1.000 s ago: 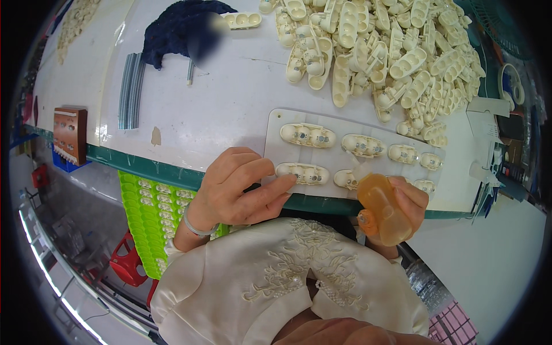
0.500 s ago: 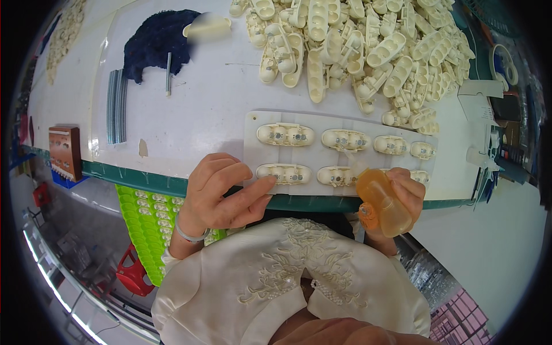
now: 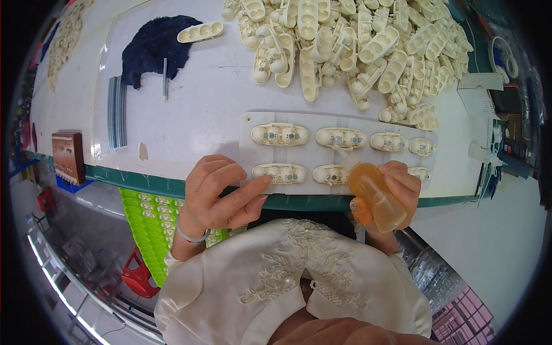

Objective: Applying glue and assembling small white plastic components on a production line.

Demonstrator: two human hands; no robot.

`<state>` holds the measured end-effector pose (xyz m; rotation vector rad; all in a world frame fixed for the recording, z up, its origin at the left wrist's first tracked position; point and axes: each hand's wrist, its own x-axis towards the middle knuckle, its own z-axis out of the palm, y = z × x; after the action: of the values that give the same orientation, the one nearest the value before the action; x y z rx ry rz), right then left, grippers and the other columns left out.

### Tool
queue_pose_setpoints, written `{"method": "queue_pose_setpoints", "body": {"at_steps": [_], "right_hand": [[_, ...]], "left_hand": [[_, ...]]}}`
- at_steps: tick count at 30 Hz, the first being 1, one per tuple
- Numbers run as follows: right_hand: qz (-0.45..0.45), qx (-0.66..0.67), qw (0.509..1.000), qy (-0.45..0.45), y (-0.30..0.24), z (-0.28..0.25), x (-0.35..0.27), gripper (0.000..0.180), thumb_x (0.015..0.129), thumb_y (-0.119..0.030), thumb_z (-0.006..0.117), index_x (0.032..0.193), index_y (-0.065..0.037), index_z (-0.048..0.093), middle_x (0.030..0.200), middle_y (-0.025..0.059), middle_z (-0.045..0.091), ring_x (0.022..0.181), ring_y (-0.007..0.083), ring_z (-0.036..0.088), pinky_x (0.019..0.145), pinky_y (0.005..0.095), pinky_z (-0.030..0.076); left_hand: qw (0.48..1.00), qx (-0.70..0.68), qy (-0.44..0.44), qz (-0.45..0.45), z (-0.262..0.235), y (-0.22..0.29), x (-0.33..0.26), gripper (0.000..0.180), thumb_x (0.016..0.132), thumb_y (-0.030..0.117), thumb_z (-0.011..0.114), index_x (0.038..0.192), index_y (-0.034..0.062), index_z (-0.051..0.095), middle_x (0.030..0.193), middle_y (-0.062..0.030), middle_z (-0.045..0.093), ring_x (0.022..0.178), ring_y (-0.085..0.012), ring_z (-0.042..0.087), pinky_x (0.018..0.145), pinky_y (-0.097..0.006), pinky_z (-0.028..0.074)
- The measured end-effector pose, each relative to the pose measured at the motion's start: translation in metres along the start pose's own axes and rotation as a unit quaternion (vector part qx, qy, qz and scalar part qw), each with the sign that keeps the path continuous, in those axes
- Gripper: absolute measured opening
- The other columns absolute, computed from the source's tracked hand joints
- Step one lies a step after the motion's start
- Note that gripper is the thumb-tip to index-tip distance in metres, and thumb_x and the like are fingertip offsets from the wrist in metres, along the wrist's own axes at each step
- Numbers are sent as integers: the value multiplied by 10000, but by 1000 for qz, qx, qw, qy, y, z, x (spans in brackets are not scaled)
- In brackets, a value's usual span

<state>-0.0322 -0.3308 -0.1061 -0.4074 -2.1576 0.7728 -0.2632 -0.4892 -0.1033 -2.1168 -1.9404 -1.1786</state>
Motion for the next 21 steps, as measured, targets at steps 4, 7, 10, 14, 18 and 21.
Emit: {"method": "queue_pose_setpoints", "body": {"at_steps": [4, 7, 10, 14, 18, 21], "right_hand": [[-3, 3, 1000, 4, 0, 1, 3, 554, 726, -268, 778, 1085, 22, 472, 1011, 151, 475, 834, 234, 517, 692, 397, 443], [5, 23, 999, 31, 1, 1, 1, 529, 739, -272, 766, 1071, 19, 474, 1001, 145, 474, 823, 230, 508, 694, 390, 442], [12, 29, 997, 64, 0, -1, 3, 497, 761, -266, 747, 1064, 19, 474, 995, 140, 475, 811, 228, 505, 693, 384, 444], [20, 23, 997, 71, 0, -1, 10, 464, 772, -233, 736, 1055, 27, 476, 988, 135, 476, 810, 235, 516, 696, 382, 451], [32, 24, 998, 55, -1, -2, 7, 462, 763, -213, 743, 1050, 37, 482, 991, 140, 480, 824, 243, 522, 703, 390, 454], [6, 17, 998, 60, 4, 0, 5, 471, 752, -212, 754, 1052, 38, 491, 996, 147, 485, 833, 251, 523, 710, 387, 459]], "left_hand": [[1000, -3, 2, -1, 1, 0, 0, 310, 573, 140, 735, 881, 115, 715, 857, -47, 476, 780, -218, 496, 674, -353, 497], [1000, -2, 4, -3, 1, 0, 0, 310, 575, 139, 735, 883, 112, 714, 857, -48, 477, 782, -218, 495, 672, -352, 495], [1000, -2, 2, 0, 0, 1, 1, 308, 580, 141, 733, 886, 109, 713, 858, -48, 476, 783, -219, 495, 672, -350, 494], [1000, 7, 2, -4, 0, 1, -1, 307, 586, 147, 732, 890, 108, 713, 858, -49, 476, 786, -224, 499, 670, -347, 493], [1000, 4, 2, -3, 0, 1, 1, 306, 586, 149, 732, 888, 108, 713, 855, -51, 478, 783, -230, 504, 666, -345, 493], [1000, 4, 2, -2, 0, 1, 1, 301, 588, 149, 731, 885, 108, 713, 855, -52, 478, 777, -234, 507, 663, -344, 493]]}}
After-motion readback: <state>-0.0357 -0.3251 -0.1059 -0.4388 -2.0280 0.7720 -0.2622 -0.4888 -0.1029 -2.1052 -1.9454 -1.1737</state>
